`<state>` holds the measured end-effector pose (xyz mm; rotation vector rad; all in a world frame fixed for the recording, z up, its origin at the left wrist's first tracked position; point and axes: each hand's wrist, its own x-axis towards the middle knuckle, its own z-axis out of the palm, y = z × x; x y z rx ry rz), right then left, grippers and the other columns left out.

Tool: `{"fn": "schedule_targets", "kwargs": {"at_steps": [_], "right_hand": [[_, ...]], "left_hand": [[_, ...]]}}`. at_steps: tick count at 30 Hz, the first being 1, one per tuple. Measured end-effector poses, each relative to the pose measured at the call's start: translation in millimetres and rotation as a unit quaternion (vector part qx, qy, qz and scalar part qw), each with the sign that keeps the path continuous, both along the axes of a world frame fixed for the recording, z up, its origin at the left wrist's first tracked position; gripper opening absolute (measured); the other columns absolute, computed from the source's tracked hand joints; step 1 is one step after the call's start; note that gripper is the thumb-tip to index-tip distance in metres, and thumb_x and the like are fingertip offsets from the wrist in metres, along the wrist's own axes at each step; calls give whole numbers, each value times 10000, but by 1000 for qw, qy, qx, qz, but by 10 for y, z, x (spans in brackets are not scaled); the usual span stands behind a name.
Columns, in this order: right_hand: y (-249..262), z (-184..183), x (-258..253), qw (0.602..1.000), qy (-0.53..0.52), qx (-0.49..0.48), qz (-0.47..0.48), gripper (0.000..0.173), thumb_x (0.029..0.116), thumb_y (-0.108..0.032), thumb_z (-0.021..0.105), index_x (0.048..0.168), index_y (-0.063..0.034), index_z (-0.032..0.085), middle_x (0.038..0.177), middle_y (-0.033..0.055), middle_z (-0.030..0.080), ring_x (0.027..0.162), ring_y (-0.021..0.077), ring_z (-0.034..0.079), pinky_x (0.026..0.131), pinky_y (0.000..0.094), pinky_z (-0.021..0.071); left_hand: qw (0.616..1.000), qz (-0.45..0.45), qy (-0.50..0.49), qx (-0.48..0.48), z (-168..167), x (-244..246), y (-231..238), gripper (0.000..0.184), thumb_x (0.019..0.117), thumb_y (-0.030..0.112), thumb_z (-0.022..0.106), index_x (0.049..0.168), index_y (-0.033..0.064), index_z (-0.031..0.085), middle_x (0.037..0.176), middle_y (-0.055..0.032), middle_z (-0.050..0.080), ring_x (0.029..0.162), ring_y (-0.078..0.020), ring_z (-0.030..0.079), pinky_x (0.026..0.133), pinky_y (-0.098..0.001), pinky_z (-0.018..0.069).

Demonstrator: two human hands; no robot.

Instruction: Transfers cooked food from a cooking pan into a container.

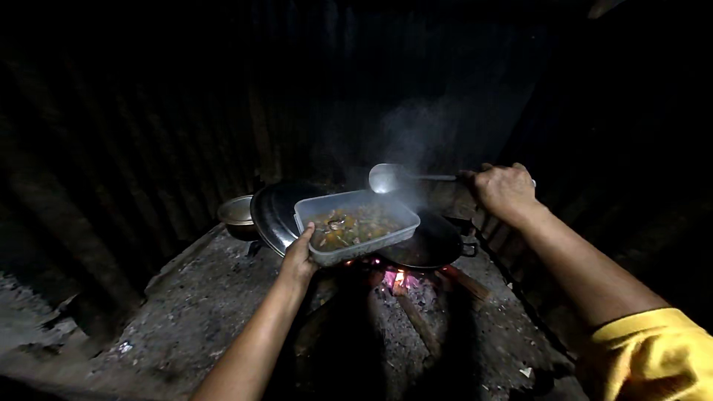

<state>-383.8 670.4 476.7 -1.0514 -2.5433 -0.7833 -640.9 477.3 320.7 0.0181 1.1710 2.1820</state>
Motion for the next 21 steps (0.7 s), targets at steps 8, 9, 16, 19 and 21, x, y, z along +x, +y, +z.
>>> {"fn": "schedule_targets", "kwargs": {"at_steps": [8, 9, 16, 19, 21], "right_hand": [[355, -84, 183, 943, 68, -246, -215, 283, 1037, -181, 606, 1196, 50, 643, 1244, 312, 650, 1172, 514, 626, 889, 705, 493], [374, -219, 136, 943, 39, -237, -228, 282, 1044, -181, 592, 1220, 30, 654, 1272, 300, 647, 1189, 507, 622, 895, 702, 494], [307, -1039, -355, 919, -158, -242, -267, 450, 1068, -103, 497, 1427, 162, 433, 1461, 351, 475, 1360, 495, 481, 1061, 623, 416], [245, -1145, -555, 913, -184, -262, -252, 497, 1071, -190, 512, 1421, 156, 440, 1441, 352, 482, 1324, 498, 505, 1017, 631, 445], [148, -1073, -642, 907, -185, -298, -233, 503, 1071, -261, 508, 1407, 112, 494, 1452, 314, 507, 1341, 469, 512, 1028, 631, 438]], "left_hand": [[1000, 24, 7, -13, 90, -61, -95, 326, 1059, 318, 533, 1267, 69, 565, 1017, -124, 654, 861, -212, 659, 725, -393, 568], [999, 27, 6, -17, 106, -67, -111, 328, 1058, 322, 534, 1267, 71, 564, 1017, -123, 653, 862, -212, 658, 723, -394, 567], [999, 43, 6, -8, 133, -117, -225, 364, 1060, 338, 528, 1309, 74, 549, 1079, -139, 657, 934, -244, 669, 779, -439, 576], [998, 58, 6, -5, 142, -114, -272, 336, 1051, 299, 546, 1298, 71, 551, 1073, -131, 656, 917, -231, 669, 764, -414, 577], [998, 64, 1, -8, 137, -123, -305, 314, 1037, 265, 571, 1278, 65, 556, 1060, -135, 659, 909, -229, 675, 745, -407, 583]]}}
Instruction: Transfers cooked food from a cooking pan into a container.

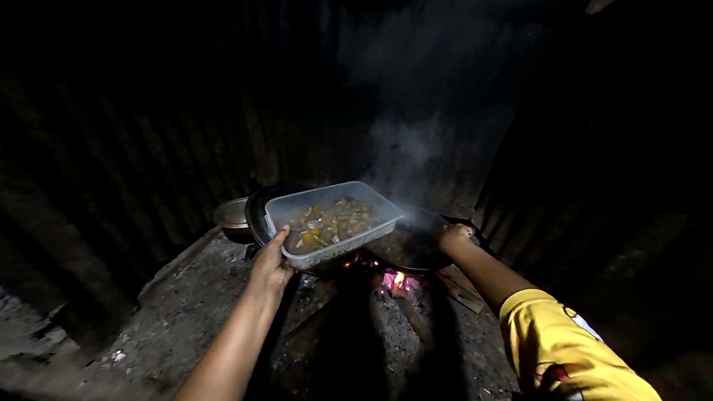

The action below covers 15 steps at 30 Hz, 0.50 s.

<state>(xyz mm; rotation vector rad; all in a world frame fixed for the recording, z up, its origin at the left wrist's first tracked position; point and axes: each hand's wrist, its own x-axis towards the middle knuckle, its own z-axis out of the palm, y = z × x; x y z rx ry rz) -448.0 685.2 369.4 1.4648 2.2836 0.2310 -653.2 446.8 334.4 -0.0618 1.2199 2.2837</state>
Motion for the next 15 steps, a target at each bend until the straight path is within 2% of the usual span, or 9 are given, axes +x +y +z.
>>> {"fn": "schedule_targets", "kwargs": {"at_steps": [3, 7, 11, 15], "right_hand": [[-130, 106, -75, 997, 36, -63, 35, 491, 1069, -246, 527, 1452, 61, 502, 1527, 295, 463, 1430, 472, 428, 1115, 678, 345], [-101, 48, -234, 992, 58, -89, 62, 448, 1015, -178, 615, 1402, 42, 558, 1492, 279, 509, 1402, 464, 463, 1086, 695, 366], [201, -217, -323, 984, 97, -136, 65, 482, 993, -129, 650, 1400, 99, 528, 1476, 310, 501, 1394, 467, 466, 1101, 671, 375], [367, -391, -255, 974, 169, -146, 36, 527, 978, -82, 645, 1453, 73, 478, 1492, 294, 491, 1401, 443, 469, 1112, 639, 388]], "left_hand": [[1000, -1, -5, -2, -7, -13, -39, 256, 1028, 211, 565, 1234, 59, 566, 1021, -134, 661, 873, -222, 678, 715, -399, 585], [1000, -1, -8, -8, 31, 3, -92, 197, 1015, 145, 545, 1191, 58, 561, 976, -131, 654, 825, -215, 676, 679, -388, 585], [1000, -2, -15, -12, 79, 44, -120, 164, 1008, 122, 530, 1162, 68, 550, 925, -124, 644, 763, -205, 668, 618, -362, 577], [1000, -1, -18, -1, 91, 32, -128, 194, 999, 118, 540, 1184, 60, 550, 956, -136, 647, 793, -217, 670, 643, -377, 579]]}}
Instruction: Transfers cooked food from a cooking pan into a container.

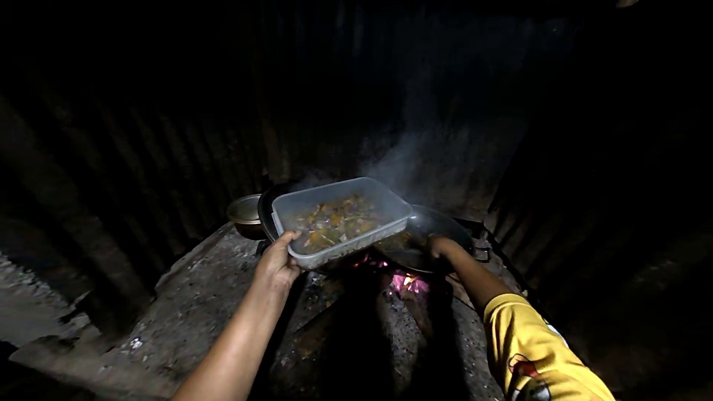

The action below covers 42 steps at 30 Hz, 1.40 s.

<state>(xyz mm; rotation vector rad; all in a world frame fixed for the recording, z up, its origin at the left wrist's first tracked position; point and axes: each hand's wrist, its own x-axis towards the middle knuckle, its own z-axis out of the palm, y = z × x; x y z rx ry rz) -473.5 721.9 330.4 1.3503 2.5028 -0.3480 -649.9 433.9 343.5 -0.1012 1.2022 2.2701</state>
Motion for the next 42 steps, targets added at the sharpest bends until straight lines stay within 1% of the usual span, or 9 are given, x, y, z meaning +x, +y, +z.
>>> {"fn": "schedule_targets", "kwargs": {"at_steps": [8, 12, 17, 25, 28, 33, 37, 40, 42], "right_hand": [[255, 275, 183, 1000, -19, 18, -3, 508, 979, -20, 638, 1430, 136, 465, 1495, 331, 465, 1409, 457, 448, 1137, 609, 366], [741, 295, 300, 998, 17, 58, -19, 489, 938, -23, 701, 1379, 103, 534, 1400, 324, 551, 1325, 477, 523, 1086, 648, 414], [1081, 714, 455, 995, 1, 95, -40, 298, 918, -157, 780, 1102, 61, 694, 1125, 261, 683, 1055, 409, 662, 923, 615, 520], [500, 1751, 595, 991, 55, 122, -23, 180, 999, -119, 685, 999, 61, 691, 1017, 232, 661, 928, 350, 633, 866, 562, 509], [159, 1956, 525, 985, -25, 165, 53, 156, 1006, -105, 670, 996, 44, 716, 1030, 234, 670, 991, 376, 625, 906, 593, 478], [-410, 1969, 347, 987, 17, 137, 77, 185, 1008, -163, 681, 990, 19, 711, 930, 180, 654, 834, 288, 606, 786, 505, 502], [-959, 1941, 215, 968, -57, 229, 91, 233, 1024, -265, 654, 1155, -83, 718, 1152, 203, 700, 1109, 407, 659, 886, 645, 501], [-1192, 1873, 206, 932, -93, 328, 123, 166, 1048, -166, 579, 1082, -64, 706, 1061, 204, 705, 1045, 421, 683, 810, 610, 524], [-1212, 1801, 288, 900, -80, 399, 160, 162, 1036, -88, 565, 1003, -26, 710, 965, 207, 712, 959, 411, 694, 849, 588, 493]], "left_hand": [[1000, -4, -16, -9, -78, -34, 80, 196, 979, 91, 533, 1172, 60, 544, 942, -143, 634, 774, -231, 654, 620, -391, 565], [1000, -3, -15, -5, -89, -26, 142, 163, 963, 66, 542, 1126, 57, 553, 897, -135, 631, 728, -217, 644, 589, -368, 557], [1000, -13, -11, -2, -130, -21, 234, 184, 958, 37, 537, 1142, 46, 541, 907, -138, 618, 742, -218, 635, 612, -370, 554], [998, -53, 5, -25, -264, 55, 413, 184, 967, 13, 513, 1149, 11, 541, 925, -144, 608, 770, -222, 626, 657, -380, 553], [996, -81, -4, -22, -270, 104, 459, 228, 962, 8, 510, 1189, 8, 527, 964, -156, 611, 806, -233, 629, 685, -398, 556], [993, -114, -16, -4, -311, 154, 532, 182, 948, 7, 515, 1128, 8, 538, 888, -153, 622, 732, -232, 633, 624, -396, 557], [991, -130, -24, 12, -268, 211, 532, 147, 951, 6, 501, 1091, 21, 544, 846, -136, 628, 697, -213, 640, 595, -374, 560], [991, -131, -19, 17, -274, 221, 516, 135, 946, -8, 499, 1069, 25, 543, 823, -123, 620, 674, -195, 632, 582, -345, 553], [991, -134, -14, 24, -291, 215, 495, 134, 945, -12, 489, 1062, 31, 539, 822, -115, 624, 674, -184, 637, 581, -331, 556]]}}
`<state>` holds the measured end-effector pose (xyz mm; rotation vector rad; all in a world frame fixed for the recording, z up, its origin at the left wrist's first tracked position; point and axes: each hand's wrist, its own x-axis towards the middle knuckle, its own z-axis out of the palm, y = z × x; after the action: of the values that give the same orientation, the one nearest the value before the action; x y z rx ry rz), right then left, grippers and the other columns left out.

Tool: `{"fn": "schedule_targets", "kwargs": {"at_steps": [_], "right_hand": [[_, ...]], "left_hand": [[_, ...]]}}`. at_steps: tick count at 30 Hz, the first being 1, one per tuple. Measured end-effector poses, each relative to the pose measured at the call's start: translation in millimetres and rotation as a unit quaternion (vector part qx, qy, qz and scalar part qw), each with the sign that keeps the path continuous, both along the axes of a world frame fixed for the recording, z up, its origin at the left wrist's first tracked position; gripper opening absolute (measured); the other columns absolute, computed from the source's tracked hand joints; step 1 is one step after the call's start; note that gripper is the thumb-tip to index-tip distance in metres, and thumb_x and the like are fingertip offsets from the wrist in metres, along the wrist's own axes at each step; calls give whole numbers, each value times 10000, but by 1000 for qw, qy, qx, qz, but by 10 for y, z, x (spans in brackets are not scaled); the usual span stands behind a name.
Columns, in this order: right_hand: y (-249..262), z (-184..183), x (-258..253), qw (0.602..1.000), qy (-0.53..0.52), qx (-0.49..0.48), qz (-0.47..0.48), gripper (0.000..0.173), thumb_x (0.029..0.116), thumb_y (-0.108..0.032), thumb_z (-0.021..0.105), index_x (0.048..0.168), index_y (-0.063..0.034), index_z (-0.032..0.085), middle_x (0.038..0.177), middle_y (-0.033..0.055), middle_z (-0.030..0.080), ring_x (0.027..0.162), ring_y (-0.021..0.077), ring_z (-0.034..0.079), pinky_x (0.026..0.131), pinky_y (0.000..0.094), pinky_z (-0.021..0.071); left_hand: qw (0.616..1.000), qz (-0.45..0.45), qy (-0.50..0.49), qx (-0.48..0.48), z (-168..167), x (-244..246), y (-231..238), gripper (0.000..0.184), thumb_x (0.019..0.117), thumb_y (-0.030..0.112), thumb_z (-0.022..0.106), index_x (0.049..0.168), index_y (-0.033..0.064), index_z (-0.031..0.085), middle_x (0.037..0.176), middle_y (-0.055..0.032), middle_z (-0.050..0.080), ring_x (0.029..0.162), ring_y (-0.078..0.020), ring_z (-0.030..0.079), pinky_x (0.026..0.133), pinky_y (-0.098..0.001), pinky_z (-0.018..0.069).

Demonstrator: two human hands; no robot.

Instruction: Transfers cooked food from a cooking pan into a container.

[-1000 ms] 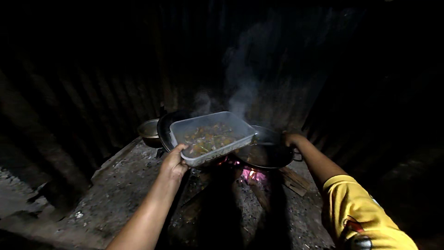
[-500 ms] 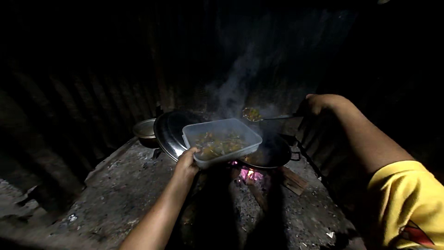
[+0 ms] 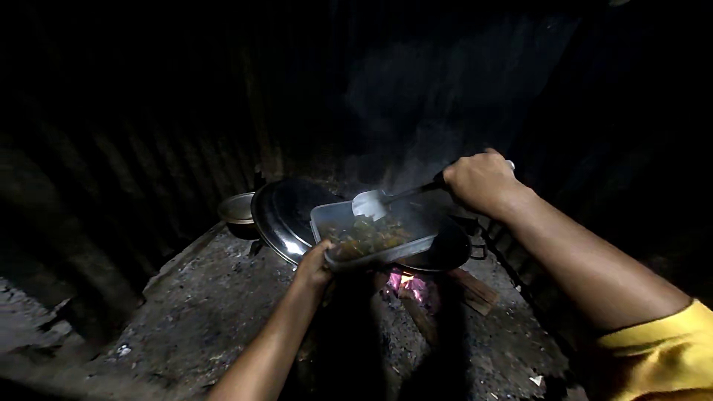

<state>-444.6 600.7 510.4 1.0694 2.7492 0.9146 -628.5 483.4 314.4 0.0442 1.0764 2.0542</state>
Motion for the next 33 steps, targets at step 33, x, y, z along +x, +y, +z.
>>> {"fn": "schedule_targets", "kwargs": {"at_steps": [33], "right_hand": [[570, -328, 695, 979, 189, -67, -42, 234, 1053, -238, 601, 1129, -70, 746, 1016, 259, 723, 975, 492, 695, 758, 667, 520]], "left_hand": [[997, 72, -22, -1, 36, -101, -237, 97, 911, -25, 505, 982, 36, 529, 758, -116, 584, 599, -181, 586, 515, -311, 520]]}}
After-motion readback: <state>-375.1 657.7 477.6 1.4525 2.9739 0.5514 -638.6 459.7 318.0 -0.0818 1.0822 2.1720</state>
